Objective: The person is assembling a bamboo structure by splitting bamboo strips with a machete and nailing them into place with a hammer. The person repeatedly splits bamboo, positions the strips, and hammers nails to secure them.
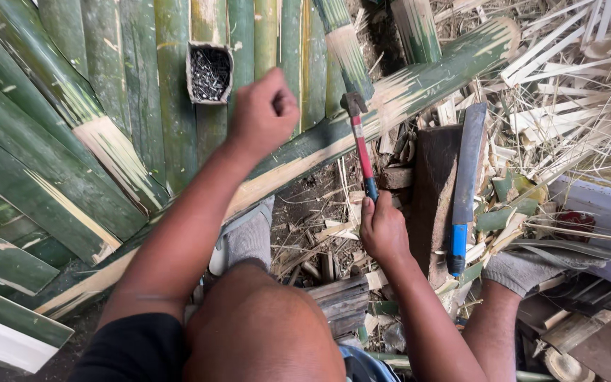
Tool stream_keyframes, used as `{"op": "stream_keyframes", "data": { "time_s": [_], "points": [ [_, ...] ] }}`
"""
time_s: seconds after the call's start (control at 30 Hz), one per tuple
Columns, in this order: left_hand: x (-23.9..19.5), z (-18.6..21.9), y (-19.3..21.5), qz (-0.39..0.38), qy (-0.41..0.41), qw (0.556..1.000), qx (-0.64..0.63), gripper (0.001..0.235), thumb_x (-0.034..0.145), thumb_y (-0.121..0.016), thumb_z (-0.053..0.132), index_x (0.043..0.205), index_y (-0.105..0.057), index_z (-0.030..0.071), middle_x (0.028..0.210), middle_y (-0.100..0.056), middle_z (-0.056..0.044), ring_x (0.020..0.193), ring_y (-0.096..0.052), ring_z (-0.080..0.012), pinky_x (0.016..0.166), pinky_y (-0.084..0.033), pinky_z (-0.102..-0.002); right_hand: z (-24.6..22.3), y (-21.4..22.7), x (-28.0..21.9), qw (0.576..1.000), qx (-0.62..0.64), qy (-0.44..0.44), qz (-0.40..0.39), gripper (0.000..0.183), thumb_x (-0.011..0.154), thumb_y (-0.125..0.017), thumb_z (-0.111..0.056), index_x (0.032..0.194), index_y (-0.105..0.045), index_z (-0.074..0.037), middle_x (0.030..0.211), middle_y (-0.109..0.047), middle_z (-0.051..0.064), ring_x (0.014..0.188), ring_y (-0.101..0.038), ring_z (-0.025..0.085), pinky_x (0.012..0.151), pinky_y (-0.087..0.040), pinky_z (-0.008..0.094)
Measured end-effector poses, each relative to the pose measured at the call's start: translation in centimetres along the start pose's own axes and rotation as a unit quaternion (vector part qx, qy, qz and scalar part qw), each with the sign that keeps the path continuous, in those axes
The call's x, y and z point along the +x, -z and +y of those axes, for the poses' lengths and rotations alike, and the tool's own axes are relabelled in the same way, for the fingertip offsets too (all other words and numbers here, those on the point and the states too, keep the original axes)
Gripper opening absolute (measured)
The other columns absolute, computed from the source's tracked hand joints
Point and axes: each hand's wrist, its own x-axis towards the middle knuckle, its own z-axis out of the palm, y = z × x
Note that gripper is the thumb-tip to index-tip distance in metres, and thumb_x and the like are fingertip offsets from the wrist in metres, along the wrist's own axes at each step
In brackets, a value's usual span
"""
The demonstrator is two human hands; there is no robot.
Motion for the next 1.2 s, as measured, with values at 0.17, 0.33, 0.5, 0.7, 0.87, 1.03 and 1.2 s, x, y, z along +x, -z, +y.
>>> {"op": "stream_keyframes", "data": {
  "time_s": [0.17, 0.33, 0.5, 0.7, 0.87, 1.03, 1.2],
  "points": [
    [-1.4, -0.9, -6.0, 0.037, 0.063, 0.997, 0.027, 0.020, 0.092, -0.065, -0.001, 0.112, -0.064, -0.001, 0.086, -0.069, -0.015, 0.074, -0.070, -0.0330, 0.065, -0.053, -0.042, 0.2, 1.2, 0.0, 0.999, 0.000, -0.029, -0.016, 0.031, 0.107, -0.048, -0.032, 0.105, -0.049, -0.001, 0.076, -0.064, 0.032, 0.074, -0.062, 0.054, 0.065, -0.046, 0.062],
    [-2.6, -3.1, -8.5, 0.074, -0.037, 0.994, 0.070, 0.022, 0.095, -0.066, 0.001, 0.117, -0.068, 0.003, 0.104, -0.072, -0.017, 0.089, -0.072, -0.0372, 0.076, -0.059, -0.042, 0.7, 2.0, -0.7, 0.999, 0.016, -0.038, -0.006, 0.030, 0.105, -0.048, -0.031, 0.102, -0.050, -0.001, 0.073, -0.064, 0.031, 0.074, -0.062, 0.054, 0.064, -0.045, 0.060],
    [-2.4, -4.0, -9.2, 0.163, -0.029, 0.985, 0.037, 0.021, 0.094, -0.071, 0.002, 0.114, -0.070, 0.008, 0.109, -0.074, -0.014, 0.097, -0.073, -0.0306, 0.084, -0.059, -0.040, 1.1, 1.8, -1.0, 0.999, 0.035, -0.024, -0.008, 0.032, 0.107, -0.047, -0.032, 0.099, -0.048, -0.001, 0.073, -0.063, 0.030, 0.073, -0.062, 0.053, 0.063, -0.046, 0.058],
    [-2.1, -4.4, -11.1, 0.108, -0.018, 0.991, 0.075, 0.020, 0.094, -0.070, 0.002, 0.112, -0.070, 0.009, 0.102, -0.074, -0.009, 0.100, -0.066, -0.0273, 0.087, -0.051, -0.042, 1.6, 1.9, -0.9, 0.999, 0.036, -0.028, -0.015, 0.037, 0.108, -0.046, -0.036, 0.098, -0.050, 0.000, 0.073, -0.063, 0.029, 0.072, -0.062, 0.052, 0.063, -0.046, 0.056],
    [-2.0, -5.2, -12.9, 0.021, 0.036, 0.987, 0.154, 0.012, 0.092, -0.065, 0.003, 0.100, -0.068, 0.011, 0.096, -0.072, -0.003, 0.104, -0.060, -0.0255, 0.087, -0.042, -0.043, 1.3, 2.2, -0.5, 0.998, 0.060, -0.021, -0.010, 0.039, 0.107, -0.045, -0.039, 0.099, -0.054, -0.001, 0.072, -0.064, 0.026, 0.068, -0.066, 0.047, 0.063, -0.049, 0.053],
    [-1.8, -5.4, -13.5, -0.013, 0.036, 0.968, 0.246, 0.012, 0.083, -0.067, 0.004, 0.093, -0.068, 0.011, 0.111, -0.062, -0.005, 0.112, -0.054, -0.0272, 0.093, -0.041, -0.042, 0.2, 2.9, -1.0, 0.998, 0.067, -0.003, -0.001, 0.038, 0.108, -0.044, -0.038, 0.101, -0.054, -0.002, 0.069, -0.063, 0.023, 0.065, -0.066, 0.043, 0.061, -0.049, 0.050],
    [-1.6, -5.6, -13.7, -0.020, 0.061, 0.969, 0.239, 0.011, 0.084, -0.068, 0.001, 0.090, -0.069, 0.009, 0.110, -0.061, -0.005, 0.112, -0.053, -0.0260, 0.095, -0.040, -0.040, -1.0, 3.0, -1.2, 0.993, 0.096, 0.065, 0.025, 0.037, 0.108, -0.042, -0.037, 0.101, -0.053, -0.002, 0.066, -0.063, 0.018, 0.061, -0.066, 0.037, 0.059, -0.049, 0.047]
  ]
}}
